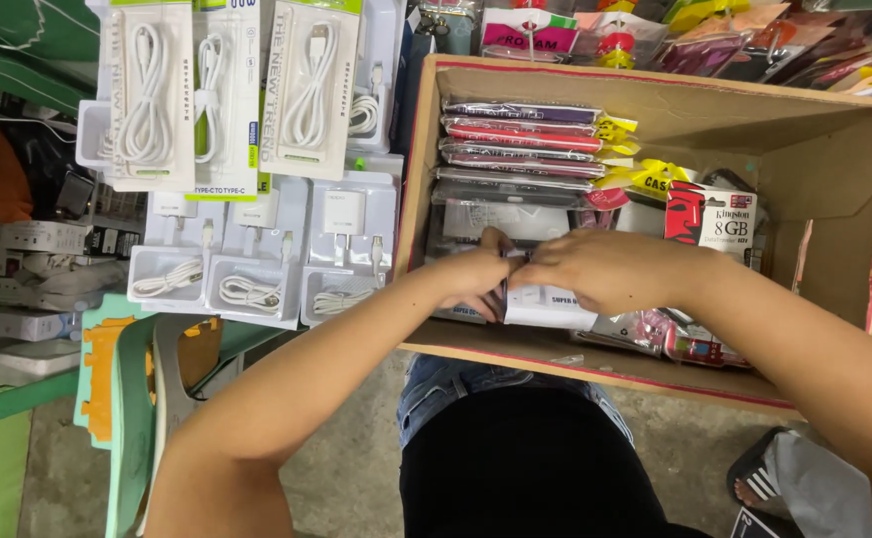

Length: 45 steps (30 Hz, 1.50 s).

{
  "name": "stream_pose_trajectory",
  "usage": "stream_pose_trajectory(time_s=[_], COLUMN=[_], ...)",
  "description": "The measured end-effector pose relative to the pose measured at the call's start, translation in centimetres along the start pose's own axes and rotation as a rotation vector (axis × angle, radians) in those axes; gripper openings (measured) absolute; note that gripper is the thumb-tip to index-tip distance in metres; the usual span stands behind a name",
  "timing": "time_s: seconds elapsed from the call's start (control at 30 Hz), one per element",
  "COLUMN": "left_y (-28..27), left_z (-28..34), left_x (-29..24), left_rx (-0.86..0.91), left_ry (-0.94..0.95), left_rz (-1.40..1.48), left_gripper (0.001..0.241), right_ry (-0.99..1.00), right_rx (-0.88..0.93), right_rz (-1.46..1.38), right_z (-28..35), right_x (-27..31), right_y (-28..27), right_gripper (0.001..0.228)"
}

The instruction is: The person takes charger boxes from a cardboard box, opens each box, places a charging adapter and coiled USB cable into the plastic blister insert, closes the box, and sets the finished box on the table with other packaged chargers. They repeat this packing process for several charger boxes one at a time.

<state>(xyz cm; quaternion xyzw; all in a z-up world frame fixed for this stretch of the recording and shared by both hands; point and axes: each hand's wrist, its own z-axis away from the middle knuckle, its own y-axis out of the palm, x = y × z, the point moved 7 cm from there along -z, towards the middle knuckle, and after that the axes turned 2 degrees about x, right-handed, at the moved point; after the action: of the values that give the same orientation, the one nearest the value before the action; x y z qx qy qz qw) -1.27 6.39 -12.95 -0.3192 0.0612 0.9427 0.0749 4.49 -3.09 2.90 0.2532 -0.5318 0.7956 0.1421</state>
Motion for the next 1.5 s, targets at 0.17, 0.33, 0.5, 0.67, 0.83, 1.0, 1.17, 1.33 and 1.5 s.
stream_pose_trajectory(time_s=[0.17,0.33,0.5,0.67,0.83,1.0,1.17,1.33,1.5], left_y=[1.2,1.5,2.7,3.6,5.4,6.3,5.1,4.1,3.1], left_z=[0.9,0.8,-1.0,2.6,7.5,13.5,18.1,22.7,21.8], left_x=[-0.7,-1.1,-0.1,-0.4,-0.7,-2.1,-3.7,-6.7,-5.7], left_rx=[-0.018,0.006,0.158,0.197,0.353,0.465,0.392,0.227,0.050], left_ry=[0.001,0.017,0.164,0.119,0.110,0.191,0.332,0.752,0.731], left_rz=[0.195,0.341,0.415,0.517,0.584,0.713,0.567,0.081,0.014], left_gripper=[0.053,0.053,0.048,0.046,0.046,0.044,0.045,0.047,0.078], right_ry=[0.192,0.157,0.284,0.279,0.340,0.392,0.368,0.187,0.232], right_rx=[0.056,-0.190,-0.376,-0.514,-0.501,-0.558,-0.911,-1.147,-1.285], right_rz=[-0.200,-0.267,-0.355,-0.483,-0.544,-0.832,-0.879,-1.253,-1.526], right_z=[1.1,2.7,3.9,4.5,5.7,7.1,8.0,8.2,8.1], right_x=[-0.1,-0.6,-2.2,-1.7,-1.9,-2.6,-1.3,0.4,1.3], right_y=[0.0,-0.4,0.1,-0.3,0.0,1.7,1.5,2.9,4.5], right_gripper=[0.065,0.046,0.027,0.028,0.034,0.034,0.048,0.064,0.083])
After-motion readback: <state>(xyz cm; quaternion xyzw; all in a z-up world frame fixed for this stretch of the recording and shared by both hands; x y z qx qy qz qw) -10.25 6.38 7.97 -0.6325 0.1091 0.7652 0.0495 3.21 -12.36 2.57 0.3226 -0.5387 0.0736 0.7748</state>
